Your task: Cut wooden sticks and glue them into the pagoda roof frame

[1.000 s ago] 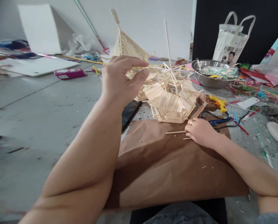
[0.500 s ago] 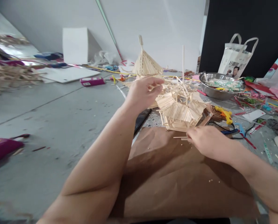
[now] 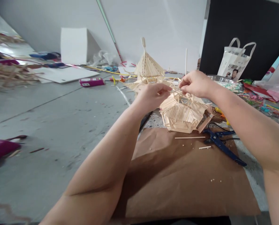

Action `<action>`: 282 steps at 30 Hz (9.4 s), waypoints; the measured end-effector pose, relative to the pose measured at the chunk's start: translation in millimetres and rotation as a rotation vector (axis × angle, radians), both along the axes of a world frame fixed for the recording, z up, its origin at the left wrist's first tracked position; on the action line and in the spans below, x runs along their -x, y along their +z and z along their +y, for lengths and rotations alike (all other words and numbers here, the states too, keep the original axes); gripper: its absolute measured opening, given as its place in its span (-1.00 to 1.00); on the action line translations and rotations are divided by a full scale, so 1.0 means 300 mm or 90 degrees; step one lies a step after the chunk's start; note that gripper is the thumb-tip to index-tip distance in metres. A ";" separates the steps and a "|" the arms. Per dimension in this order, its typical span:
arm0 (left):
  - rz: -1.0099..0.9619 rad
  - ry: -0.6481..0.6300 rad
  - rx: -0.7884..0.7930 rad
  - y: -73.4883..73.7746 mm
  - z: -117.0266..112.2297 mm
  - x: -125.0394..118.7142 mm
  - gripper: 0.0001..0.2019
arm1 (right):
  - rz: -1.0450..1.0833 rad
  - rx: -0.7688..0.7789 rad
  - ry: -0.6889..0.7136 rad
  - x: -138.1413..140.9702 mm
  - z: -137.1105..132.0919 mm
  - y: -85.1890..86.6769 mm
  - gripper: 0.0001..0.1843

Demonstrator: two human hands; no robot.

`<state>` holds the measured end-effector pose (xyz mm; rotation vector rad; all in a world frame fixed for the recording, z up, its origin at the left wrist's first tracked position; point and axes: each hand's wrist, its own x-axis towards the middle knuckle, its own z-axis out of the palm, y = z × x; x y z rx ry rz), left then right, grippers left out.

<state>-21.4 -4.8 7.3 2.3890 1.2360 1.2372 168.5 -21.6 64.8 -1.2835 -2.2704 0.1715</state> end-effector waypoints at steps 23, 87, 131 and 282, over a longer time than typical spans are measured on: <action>0.069 0.012 0.051 0.012 -0.012 -0.017 -0.71 | 0.043 0.141 -0.068 0.034 -0.017 -0.011 -0.87; 0.116 0.026 0.023 0.015 -0.013 -0.023 -0.75 | 0.045 0.096 -0.132 0.048 -0.056 -0.034 -0.89; 0.046 -0.004 -0.057 -0.004 -0.028 -0.031 -0.75 | 0.043 0.052 -0.140 0.055 -0.046 -0.039 -0.88; 0.058 -0.070 -0.244 -0.052 0.044 -0.047 -0.81 | 0.165 -0.384 -0.108 -0.006 -0.029 -0.298 -0.78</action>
